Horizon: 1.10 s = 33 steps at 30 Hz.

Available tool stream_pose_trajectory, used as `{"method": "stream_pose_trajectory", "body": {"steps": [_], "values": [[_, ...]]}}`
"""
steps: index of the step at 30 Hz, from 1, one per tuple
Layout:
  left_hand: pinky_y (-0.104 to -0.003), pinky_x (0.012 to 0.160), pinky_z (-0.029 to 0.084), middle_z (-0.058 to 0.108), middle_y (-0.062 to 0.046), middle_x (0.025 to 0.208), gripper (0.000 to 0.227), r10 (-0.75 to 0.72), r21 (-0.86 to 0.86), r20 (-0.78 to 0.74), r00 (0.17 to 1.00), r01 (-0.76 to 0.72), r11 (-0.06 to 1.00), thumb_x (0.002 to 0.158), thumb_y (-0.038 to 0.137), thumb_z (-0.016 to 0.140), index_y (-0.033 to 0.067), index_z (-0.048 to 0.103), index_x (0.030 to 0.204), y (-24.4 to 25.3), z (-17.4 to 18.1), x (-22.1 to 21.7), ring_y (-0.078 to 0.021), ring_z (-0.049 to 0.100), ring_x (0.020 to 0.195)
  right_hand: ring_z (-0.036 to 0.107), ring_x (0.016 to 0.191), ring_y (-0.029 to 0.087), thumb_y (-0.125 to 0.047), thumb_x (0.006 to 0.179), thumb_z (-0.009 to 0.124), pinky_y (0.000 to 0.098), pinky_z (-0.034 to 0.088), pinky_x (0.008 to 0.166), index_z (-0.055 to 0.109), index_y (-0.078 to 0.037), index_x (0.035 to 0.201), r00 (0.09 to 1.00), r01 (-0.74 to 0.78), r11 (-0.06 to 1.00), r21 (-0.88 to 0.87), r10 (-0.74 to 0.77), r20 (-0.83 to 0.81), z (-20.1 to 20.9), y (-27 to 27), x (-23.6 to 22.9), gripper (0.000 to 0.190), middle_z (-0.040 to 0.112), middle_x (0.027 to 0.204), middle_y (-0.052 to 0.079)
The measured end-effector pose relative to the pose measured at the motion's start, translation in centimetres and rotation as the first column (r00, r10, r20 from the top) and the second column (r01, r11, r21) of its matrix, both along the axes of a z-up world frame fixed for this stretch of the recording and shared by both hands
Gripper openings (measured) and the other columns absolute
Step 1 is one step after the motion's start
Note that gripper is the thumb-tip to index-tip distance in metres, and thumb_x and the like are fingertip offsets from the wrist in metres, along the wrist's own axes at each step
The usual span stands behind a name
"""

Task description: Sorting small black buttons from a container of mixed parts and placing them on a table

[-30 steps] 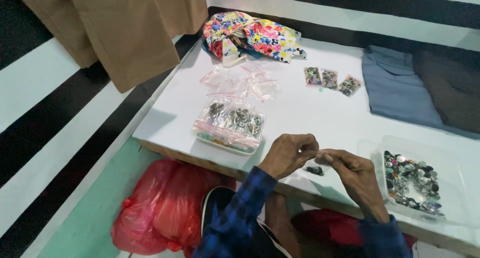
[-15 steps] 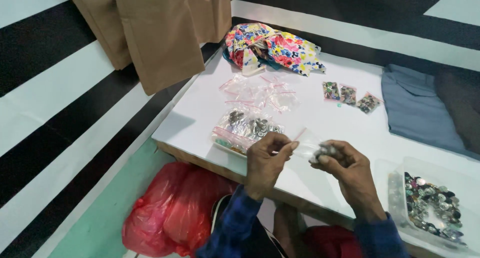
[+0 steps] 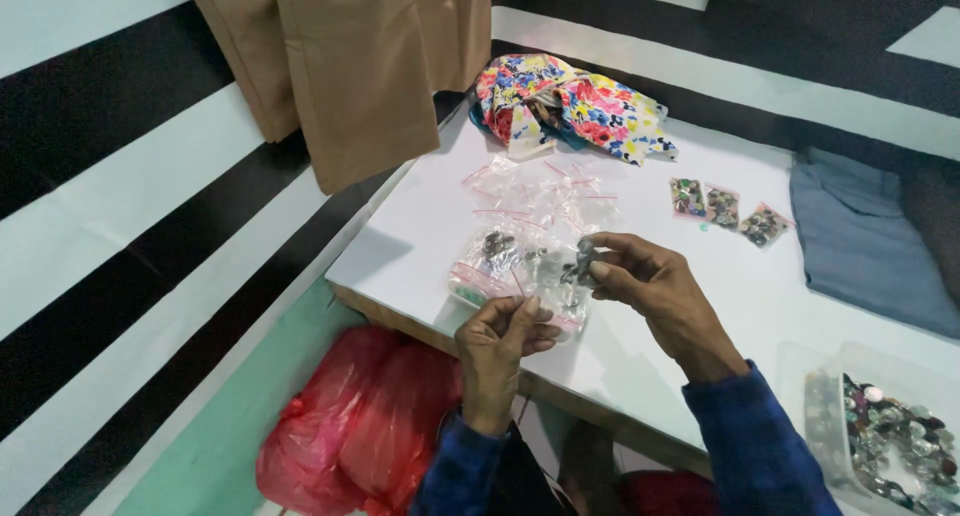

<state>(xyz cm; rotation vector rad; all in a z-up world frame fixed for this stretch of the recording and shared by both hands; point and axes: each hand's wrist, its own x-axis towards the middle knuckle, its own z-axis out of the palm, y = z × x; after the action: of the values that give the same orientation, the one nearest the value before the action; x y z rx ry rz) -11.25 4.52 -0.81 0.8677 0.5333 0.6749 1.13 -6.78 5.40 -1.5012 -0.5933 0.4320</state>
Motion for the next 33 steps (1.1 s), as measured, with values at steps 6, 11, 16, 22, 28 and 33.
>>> {"method": "stream_pose_trajectory", "body": {"steps": [6, 11, 16, 22, 28, 33], "values": [[-0.033, 0.049, 0.064, 0.075, -0.027, 0.078, 0.027, 0.023, -0.024, -0.065, 0.998, -0.025, 0.999, 0.086, 0.015, 0.081, -0.0105, 0.072, 0.087, 1.2, -0.6, -0.1, -0.0282, 0.073, 0.054, 0.070, 0.072, 0.017, -0.009, 0.086, 0.078, 0.0298, 0.063, 0.071, 0.076, 0.003, 0.106, 0.998, -0.020, 0.996, -0.088, 0.025, 0.060, -1.6, 3.2, 3.2, 0.023, 0.072, 0.076, 0.012], [-0.025, 0.033, 0.052, 0.070, -0.023, 0.065, 0.025, 0.082, 0.140, -0.140, 0.987, -0.063, 0.988, 0.086, 0.017, 0.080, -0.0063, 0.072, 0.080, 2.7, -2.9, 1.8, -0.0205, 0.063, 0.037, 0.074, 0.074, 0.018, -0.014, 0.086, 0.076, 0.0309, 0.062, 0.072, 0.079, -0.007, 0.103, 0.972, 0.031, 0.962, -0.270, 0.033, 0.232, -1.6, 5.7, 4.8, 0.019, 0.074, 0.075, 0.011], [-0.022, 0.027, 0.042, 0.067, -0.017, 0.053, 0.023, 0.139, 0.304, -0.255, 0.957, -0.057, 0.951, 0.085, 0.018, 0.081, -0.0021, 0.075, 0.077, 3.4, -2.7, 2.8, -0.0150, 0.057, 0.030, 0.077, 0.086, 0.025, -0.027, 0.084, 0.074, 0.0377, 0.060, 0.080, 0.082, -0.024, 0.100, 0.885, 0.156, 0.866, -0.475, 0.092, 0.457, -4.7, 8.2, 7.9, 0.018, 0.078, 0.077, 0.006], [-0.022, 0.027, 0.041, 0.069, -0.013, 0.052, 0.019, 0.101, 0.324, -0.388, 0.916, 0.034, 0.945, 0.084, 0.022, 0.081, 0.0044, 0.077, 0.077, 2.9, -2.8, 1.8, -0.0141, 0.058, 0.029, 0.074, 0.096, 0.035, -0.025, 0.084, 0.072, 0.0494, 0.057, 0.090, 0.079, -0.018, 0.110, 0.811, 0.168, 0.845, -0.507, 0.174, 0.558, -8.3, 8.8, 8.9, 0.028, 0.079, 0.095, 0.009], [-0.027, 0.049, 0.054, 0.072, -0.004, 0.067, 0.012, 0.583, 0.883, 0.010, 0.813, -0.281, 0.376, 0.086, 0.026, 0.082, 0.0154, 0.076, 0.088, 3.1, -5.7, 2.0, -0.0193, 0.071, 0.056, 0.069, 0.107, 0.038, -0.020, 0.094, 0.062, 0.0509, 0.055, 0.090, 0.068, -0.017, 0.131, 0.583, 0.215, 0.921, -0.324, 0.145, 0.800, -7.9, 6.2, 5.2, 0.037, 0.073, 0.119, 0.014], [-0.055, 0.109, 0.036, 0.071, -0.012, 0.120, 0.032, 0.493, 0.959, 0.246, 0.835, -0.135, -0.251, 0.103, 0.027, 0.057, 0.0077, 0.068, 0.125, 4.0, -5.6, 3.6, -0.0310, 0.066, 0.112, 0.064, 0.123, 0.034, -0.018, 0.092, 0.057, 0.0477, 0.046, 0.100, 0.066, -0.018, 0.131, 0.361, 0.241, 0.865, -0.440, 0.341, 0.868, -8.9, 5.7, 4.4, 0.040, 0.071, 0.127, 0.012]]}}
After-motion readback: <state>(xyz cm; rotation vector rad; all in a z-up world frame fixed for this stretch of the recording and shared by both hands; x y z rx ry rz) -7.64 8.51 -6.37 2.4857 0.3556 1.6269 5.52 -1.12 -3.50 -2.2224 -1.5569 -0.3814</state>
